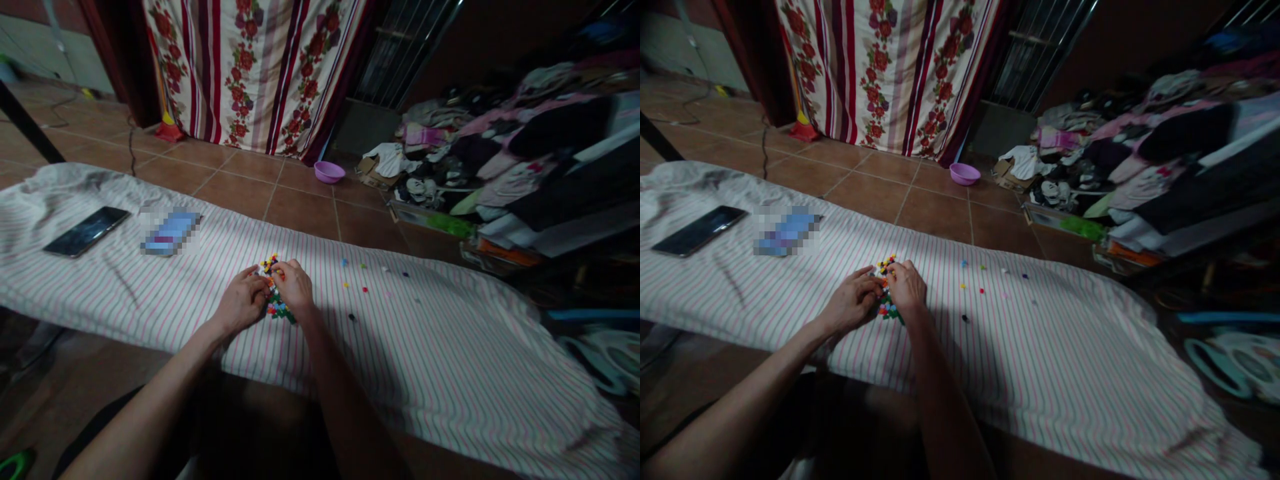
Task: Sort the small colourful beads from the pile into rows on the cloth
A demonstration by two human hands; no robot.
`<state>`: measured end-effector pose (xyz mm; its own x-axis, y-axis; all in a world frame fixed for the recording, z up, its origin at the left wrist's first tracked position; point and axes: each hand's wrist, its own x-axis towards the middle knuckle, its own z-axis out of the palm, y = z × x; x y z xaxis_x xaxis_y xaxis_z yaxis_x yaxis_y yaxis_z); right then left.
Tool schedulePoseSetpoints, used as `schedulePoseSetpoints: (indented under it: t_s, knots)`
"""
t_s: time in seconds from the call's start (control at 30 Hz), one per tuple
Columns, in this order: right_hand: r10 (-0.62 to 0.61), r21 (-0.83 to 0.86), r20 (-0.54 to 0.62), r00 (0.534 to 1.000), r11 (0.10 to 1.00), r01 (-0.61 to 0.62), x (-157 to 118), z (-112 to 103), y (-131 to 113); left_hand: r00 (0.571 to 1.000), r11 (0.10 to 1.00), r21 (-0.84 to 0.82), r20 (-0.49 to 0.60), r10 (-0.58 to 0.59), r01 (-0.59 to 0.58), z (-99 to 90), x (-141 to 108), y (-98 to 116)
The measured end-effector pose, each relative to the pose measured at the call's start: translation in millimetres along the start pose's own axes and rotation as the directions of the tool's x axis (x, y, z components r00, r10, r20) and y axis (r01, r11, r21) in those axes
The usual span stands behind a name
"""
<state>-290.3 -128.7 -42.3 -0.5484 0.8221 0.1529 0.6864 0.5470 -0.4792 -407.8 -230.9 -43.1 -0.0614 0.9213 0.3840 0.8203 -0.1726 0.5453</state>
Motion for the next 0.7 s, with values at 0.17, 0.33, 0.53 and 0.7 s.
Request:
schedulePoseSetpoints:
  t_s: [0.17,0.33,0.53,0.7]
  knots:
    - [-0.008,0.124,-0.066,0.998,0.992,0.016,1.2,0.1,3.4,0.999,1.000,0.018,-0.028,-0.021,0.022,-2.3,-0.9,-0.7]
    - [-0.044,0.226,-0.094,0.995,0.972,0.064,-2.5,-9.8,13.3,0.999,1.000,0.027,-0.044,-0.015,0.016,0.3,-2.2,-2.9]
    - [-0.057,0.259,-0.087,0.995,0.963,0.078,-10.4,-17.9,31.4,0.998,0.998,0.053,-0.062,-0.018,0.022,6.8,-1.4,-3.1]
    - [-0.063,0.207,-0.060,0.996,0.976,0.074,-16.0,-21.2,38.6,0.997,0.995,0.076,-0.035,-0.062,0.065,8.8,0.5,-0.5]
